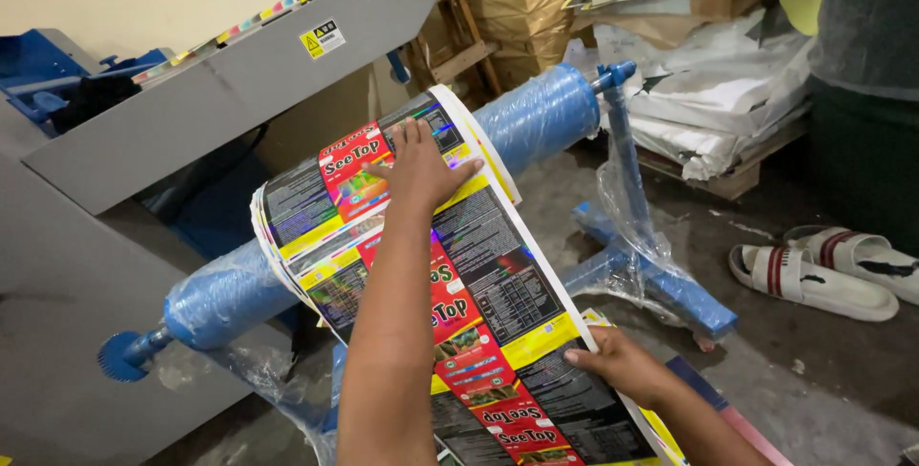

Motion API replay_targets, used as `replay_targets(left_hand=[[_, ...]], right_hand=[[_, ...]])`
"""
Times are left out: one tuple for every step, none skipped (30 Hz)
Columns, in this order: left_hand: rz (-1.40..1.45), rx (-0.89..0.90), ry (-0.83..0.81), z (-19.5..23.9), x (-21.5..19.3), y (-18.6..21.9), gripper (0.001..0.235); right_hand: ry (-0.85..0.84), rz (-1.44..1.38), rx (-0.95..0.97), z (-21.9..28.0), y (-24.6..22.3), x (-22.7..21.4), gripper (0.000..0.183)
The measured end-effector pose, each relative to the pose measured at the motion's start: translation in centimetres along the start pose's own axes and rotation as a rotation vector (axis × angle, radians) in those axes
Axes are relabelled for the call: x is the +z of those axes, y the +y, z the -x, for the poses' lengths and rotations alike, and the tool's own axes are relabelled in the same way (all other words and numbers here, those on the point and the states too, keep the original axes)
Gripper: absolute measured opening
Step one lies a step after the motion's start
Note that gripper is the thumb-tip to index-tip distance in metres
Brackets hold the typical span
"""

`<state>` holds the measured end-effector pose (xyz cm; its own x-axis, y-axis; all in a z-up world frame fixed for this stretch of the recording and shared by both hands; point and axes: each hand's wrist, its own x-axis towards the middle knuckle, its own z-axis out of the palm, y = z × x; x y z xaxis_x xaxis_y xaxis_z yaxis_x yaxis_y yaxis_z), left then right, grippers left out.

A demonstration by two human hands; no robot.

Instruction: Applying holographic labels and protective film to a roll on a spindle.

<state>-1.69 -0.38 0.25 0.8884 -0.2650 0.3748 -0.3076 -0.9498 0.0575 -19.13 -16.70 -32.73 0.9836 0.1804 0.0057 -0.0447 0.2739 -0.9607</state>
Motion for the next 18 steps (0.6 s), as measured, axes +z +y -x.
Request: replay_targets(left_hand=[[-0.007, 0.001, 0.010, 0.0, 0.1, 0.0, 0.122], [-0.013, 0.002, 0.020, 0.0, 0.2, -0.1, 0.122], [-0.015, 0.005, 0.016, -0.1, 0.3, -0.1, 0.122], [-0.029, 0.015, 0.030, -0.1, 0.5, -0.2, 0.123], [-0.042, 0.022, 0.046, -0.2, 0.7, -0.3, 0.123], [-0.042, 0.022, 0.045, -0.2, 0.7, -0.2, 0.123], [-0.045, 0.019, 0.051, -0.1, 0.7, -0.2, 0.123], [-0.047, 0.016, 0.057, 0.0, 0.7, -0.3, 0.122], [-0.045, 0.013, 0.057, 0.0, 0.8, -0.3, 0.122], [-0.044, 0.021, 0.062, -0.1, 0.9, -0.4, 0.122], [-0.041, 0.035, 0.065, -0.1, 1.0, -0.2, 0.122], [-0.036, 0.036, 0.064, -0.1, 1.0, 0.0, 0.122], [-0.045, 0.030, 0.062, 0.0, 0.8, 0.0, 0.122], [-0.054, 0.024, 0.059, 0.1, 0.6, -0.1, 0.122], [-0.051, 0.024, 0.061, 0.1, 0.3, -0.1, 0.122], [-0.049, 0.020, 0.052, 0.1, -0.1, -0.1, 0.122], [-0.044, 0.012, 0.049, 0.0, -0.5, -0.3, 0.122], [-0.035, 0.007, 0.056, -0.3, -1.1, -1.1, 0.122]], right_hand=[[-0.001, -0.010, 0.000, -0.3, 0.1, -0.1, 0.032], [-0.003, -0.020, 0.001, -0.5, 0.2, -0.1, 0.032], [0.000, -0.024, 0.001, -0.9, 0.5, -0.3, 0.032], [-0.010, -0.017, -0.006, -1.3, 1.0, -0.4, 0.032], [-0.021, -0.007, -0.015, -1.8, 1.3, -0.7, 0.032], [-0.021, -0.007, -0.014, -2.4, 2.1, -0.9, 0.032], [-0.024, -0.004, -0.029, -3.0, 2.9, -1.1, 0.031], [-0.028, 0.000, -0.043, -3.6, 3.7, -1.3, 0.030], [-0.030, 0.003, -0.041, -4.4, 5.4, -1.3, 0.030], [-0.012, -0.001, -0.021, -5.1, 7.1, -1.4, 0.029], [0.011, -0.004, -0.002, -5.6, 8.8, -1.6, 0.028], [0.015, -0.001, 0.000, -4.4, 9.6, -1.0, 0.028], [-0.016, 0.008, 0.024, -3.4, 10.4, -0.4, 0.028], [-0.047, 0.016, 0.048, -2.4, 11.2, 0.3, 0.028], [-0.046, 0.020, 0.049, -1.9, 10.9, -0.6, 0.028], [-0.074, 0.153, 0.094, -1.4, 10.7, -1.5, 0.027], [-0.105, 0.295, 0.137, -1.1, 10.2, -2.7, 0.027], [-0.106, 0.307, 0.136, -1.2, 6.8, -2.9, 0.027]])
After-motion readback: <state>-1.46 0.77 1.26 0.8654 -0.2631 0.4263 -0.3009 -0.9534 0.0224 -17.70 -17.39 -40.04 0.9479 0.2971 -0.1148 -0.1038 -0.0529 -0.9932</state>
